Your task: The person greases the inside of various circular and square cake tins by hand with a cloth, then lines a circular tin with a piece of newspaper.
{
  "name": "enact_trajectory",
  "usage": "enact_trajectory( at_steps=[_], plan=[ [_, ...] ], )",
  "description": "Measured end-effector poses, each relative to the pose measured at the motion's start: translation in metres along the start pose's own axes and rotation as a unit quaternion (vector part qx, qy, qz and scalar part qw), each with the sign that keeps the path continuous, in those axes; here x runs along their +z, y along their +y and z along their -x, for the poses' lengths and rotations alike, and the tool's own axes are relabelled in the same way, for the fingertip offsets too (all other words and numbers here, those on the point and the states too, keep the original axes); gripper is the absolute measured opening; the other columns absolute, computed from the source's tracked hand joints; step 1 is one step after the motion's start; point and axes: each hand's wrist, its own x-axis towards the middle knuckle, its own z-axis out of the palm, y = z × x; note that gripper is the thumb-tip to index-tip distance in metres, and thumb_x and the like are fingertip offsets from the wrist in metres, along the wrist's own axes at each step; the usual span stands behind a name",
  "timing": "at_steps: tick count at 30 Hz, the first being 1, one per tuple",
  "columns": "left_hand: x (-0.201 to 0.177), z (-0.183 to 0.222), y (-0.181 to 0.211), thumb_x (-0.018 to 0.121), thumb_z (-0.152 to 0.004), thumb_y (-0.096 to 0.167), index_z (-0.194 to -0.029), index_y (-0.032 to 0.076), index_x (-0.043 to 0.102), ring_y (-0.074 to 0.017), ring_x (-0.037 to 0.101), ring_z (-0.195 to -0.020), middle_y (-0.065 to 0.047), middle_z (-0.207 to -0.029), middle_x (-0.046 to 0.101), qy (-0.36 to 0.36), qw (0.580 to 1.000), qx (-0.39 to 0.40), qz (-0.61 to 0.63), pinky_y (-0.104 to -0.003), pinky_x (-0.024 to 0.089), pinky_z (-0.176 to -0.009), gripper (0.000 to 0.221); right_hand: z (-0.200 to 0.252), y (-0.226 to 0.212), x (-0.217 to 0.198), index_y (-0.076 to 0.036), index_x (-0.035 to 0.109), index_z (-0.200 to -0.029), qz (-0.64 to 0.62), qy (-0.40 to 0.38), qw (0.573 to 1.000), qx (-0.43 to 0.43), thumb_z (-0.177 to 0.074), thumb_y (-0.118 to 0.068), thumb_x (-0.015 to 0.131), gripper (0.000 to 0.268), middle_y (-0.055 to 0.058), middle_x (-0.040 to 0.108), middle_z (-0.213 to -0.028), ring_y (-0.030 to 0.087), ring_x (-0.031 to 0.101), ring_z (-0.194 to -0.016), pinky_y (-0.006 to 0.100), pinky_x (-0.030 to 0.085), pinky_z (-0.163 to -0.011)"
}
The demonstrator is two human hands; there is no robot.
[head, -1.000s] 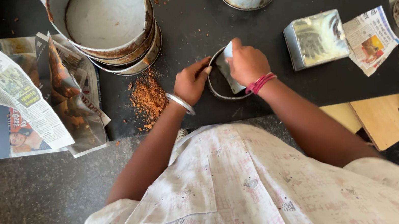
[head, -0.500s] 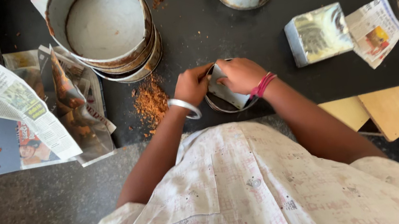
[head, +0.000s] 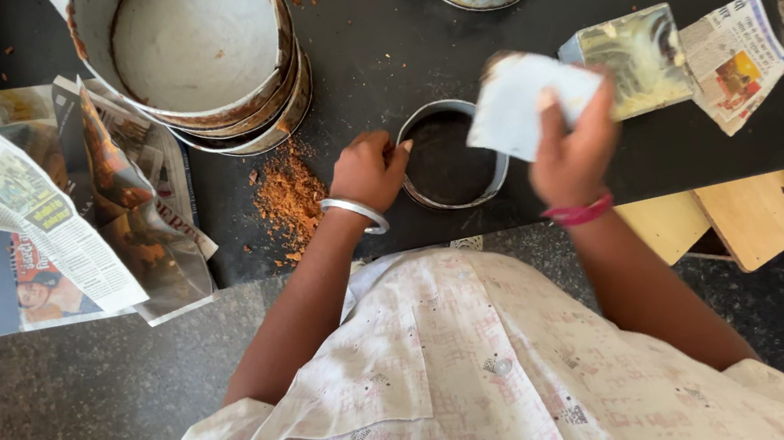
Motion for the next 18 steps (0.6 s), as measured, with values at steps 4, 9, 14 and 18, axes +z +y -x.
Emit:
enact_trajectory(
  at_steps=[4, 9, 14, 18],
  plan=[
    [-0.006, -0.001, 0.004, 0.075, -0.087, 0.032, -0.078, 0.002, 0.063, -0.0406, 0.068, -0.078, -0.020, -0.083, 0.069, -0.029, 0.999, -0.034, 0.029, -0.049, 0.054, -0.069, 0.034, 0.020, 0.007, 0.025, -0.006, 0.064, -0.102, 0.298, -0.249, 0.917, -0.093, -0.094, -0.004, 0.062, 0.008, 0.018, 0.067, -0.081, 0.035, 0.068, -0.074, 0.046, 0.055, -0.069],
    [0.006, 0.004, 0.003, 0.072, -0.086, 0.028, -0.079, 0.003, 0.065, -0.0428, 0.068, -0.077, -0.021, -0.083, 0.068, -0.004, 1.000, 0.006, -0.006, -0.051, 0.054, -0.069, 0.027, 0.011, 0.011, 0.017, 0.004, 0.057, -0.097, 0.149, -0.122, 0.977, 0.092, -0.107, -0.018, 0.063, 0.025, 0.022, 0.064, -0.077, 0.037, 0.070, -0.072, 0.044, 0.049, -0.062],
    [0.001, -0.010, 0.011, 0.062, -0.096, 0.029, -0.101, 0.007, 0.064, -0.0461, 0.069, -0.085, -0.025, -0.087, 0.071, -0.086, 0.989, -0.072, -0.094, -0.056, 0.053, -0.080, 0.022, 0.001, 0.019, -0.003, 0.005, 0.061, -0.119, 0.062, -0.047, 0.996, 0.034, -0.112, -0.021, 0.060, 0.027, 0.021, 0.071, -0.101, 0.027, 0.069, -0.091, 0.039, 0.053, -0.082],
    [-0.053, -0.042, 0.030, 0.074, -0.089, 0.034, -0.096, 0.007, 0.061, -0.0427, 0.070, -0.084, -0.021, -0.085, 0.072, -0.032, 0.996, -0.078, 0.009, -0.053, 0.056, -0.076, 0.031, 0.017, 0.025, -0.014, 0.005, 0.060, -0.130, -0.050, -0.020, 0.988, 0.143, -0.111, -0.026, 0.060, 0.036, 0.009, 0.070, -0.112, 0.012, 0.062, -0.100, 0.031, 0.052, -0.090]
  ],
)
